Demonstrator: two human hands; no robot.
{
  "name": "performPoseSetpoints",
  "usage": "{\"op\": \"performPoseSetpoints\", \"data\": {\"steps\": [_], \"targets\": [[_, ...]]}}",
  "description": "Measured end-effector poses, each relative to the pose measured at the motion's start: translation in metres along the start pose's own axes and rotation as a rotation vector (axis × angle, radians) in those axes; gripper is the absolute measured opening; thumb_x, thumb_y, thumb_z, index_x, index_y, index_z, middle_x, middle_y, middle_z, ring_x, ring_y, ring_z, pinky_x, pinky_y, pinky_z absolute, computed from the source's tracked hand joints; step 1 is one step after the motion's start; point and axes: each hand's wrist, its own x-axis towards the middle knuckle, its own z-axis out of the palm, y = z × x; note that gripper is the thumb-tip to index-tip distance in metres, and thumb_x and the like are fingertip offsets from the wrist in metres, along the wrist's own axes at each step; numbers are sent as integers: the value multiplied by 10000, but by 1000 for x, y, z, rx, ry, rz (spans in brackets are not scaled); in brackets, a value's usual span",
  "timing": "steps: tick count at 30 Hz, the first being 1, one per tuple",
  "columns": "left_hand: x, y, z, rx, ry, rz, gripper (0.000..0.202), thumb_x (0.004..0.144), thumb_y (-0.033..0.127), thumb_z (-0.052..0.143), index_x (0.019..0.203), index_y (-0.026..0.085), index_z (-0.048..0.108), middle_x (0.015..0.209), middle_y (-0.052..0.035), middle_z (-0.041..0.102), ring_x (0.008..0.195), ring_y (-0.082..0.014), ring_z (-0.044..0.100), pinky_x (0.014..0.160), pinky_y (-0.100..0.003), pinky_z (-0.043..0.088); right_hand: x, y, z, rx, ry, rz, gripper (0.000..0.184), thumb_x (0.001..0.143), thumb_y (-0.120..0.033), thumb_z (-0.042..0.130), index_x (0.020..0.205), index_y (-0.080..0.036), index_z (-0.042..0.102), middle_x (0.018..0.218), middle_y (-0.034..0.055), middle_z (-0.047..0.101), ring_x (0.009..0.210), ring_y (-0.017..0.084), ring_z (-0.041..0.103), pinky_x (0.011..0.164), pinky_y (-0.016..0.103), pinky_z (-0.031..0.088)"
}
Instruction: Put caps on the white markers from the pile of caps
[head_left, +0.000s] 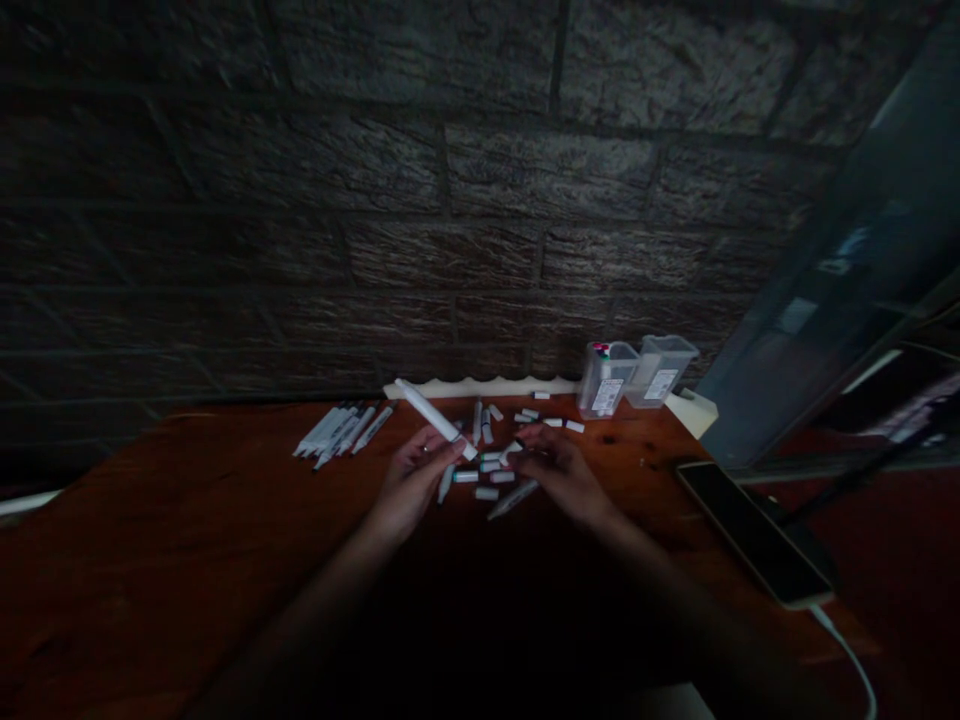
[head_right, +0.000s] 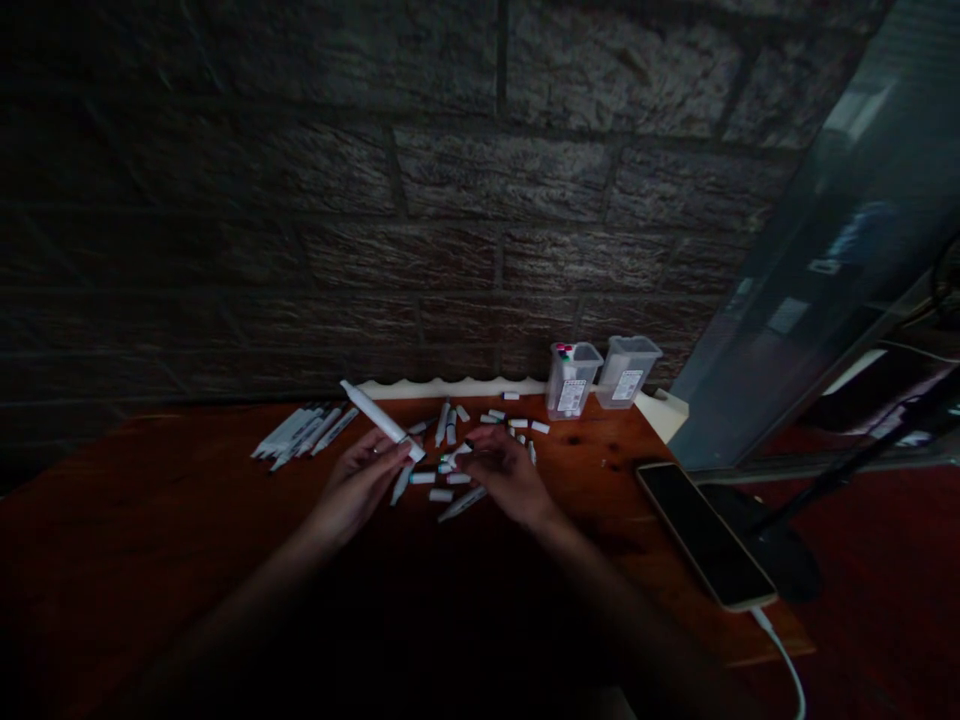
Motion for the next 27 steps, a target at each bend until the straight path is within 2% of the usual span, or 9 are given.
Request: {"op": "performPoseSetpoints", "data": {"steps": [3,6,11,14,19,21,25,27], "targets": [[-2,-5,3,9,-25,5,275,712,318,741,931,185,643,928,-52,733,860,-203,696,801,-328,552,-2,-1,6,94,-18,69,369,686,-326,765,1019,-269,616,879,-16,671,741,171,671,703,339,542],[-4,-6,1,96,-55,36,204,751,305,725,913,198,664,909,-41,736,835,-191,694,795,-323,552,1,-3,2,122,13,39,329,697,-345,762,991,-258,640,889,-4,694,769,178,671,711,337,539],[-10,-4,-1,392,-223,116,198,768,315,709,938,218,684,941,-44,741,884,-215,691,846,-359,547,8,-12,-21,95,172,-88,328,734,-373,739,1028,-257,651,824,-19,694,705,138,637,590,246,482],[-13,-8,0,590,-255,175,231,762,323,715,968,220,696,932,-43,743,864,-213,686,852,-361,542,10,-22,-35,107,244,-171,325,744,-354,734,1042,-253,653,792,-38,671,678,107,617,599,225,469],[-16,-14,0,766,-268,216,263,778,347,703,1006,215,703,930,-38,745,836,-198,682,829,-332,544,8,-33,-42,57,166,-194,303,752,-331,728,1039,-259,667,813,-33,680,649,102,605,600,242,487],[-17,-15,-1,793,-283,219,274,786,351,696,1018,205,699,928,-41,745,832,-195,685,819,-322,545,7,-34,-41,63,142,-202,288,754,-318,730,1031,-260,672,812,-32,682,620,93,592,586,243,488],[-16,-15,-2,818,-283,221,289,804,362,682,1041,197,691,946,-44,744,841,-190,687,801,-301,546,6,-34,-40,99,179,-263,280,758,-294,732,1032,-277,674,805,-46,668,612,78,576,597,237,499],[-16,-14,-2,828,-284,223,290,808,365,680,1047,200,690,951,-43,745,843,-189,688,795,-294,545,5,-31,-40,49,130,-258,270,758,-294,733,1022,-270,682,795,-39,664,612,82,578,572,233,492]]}}
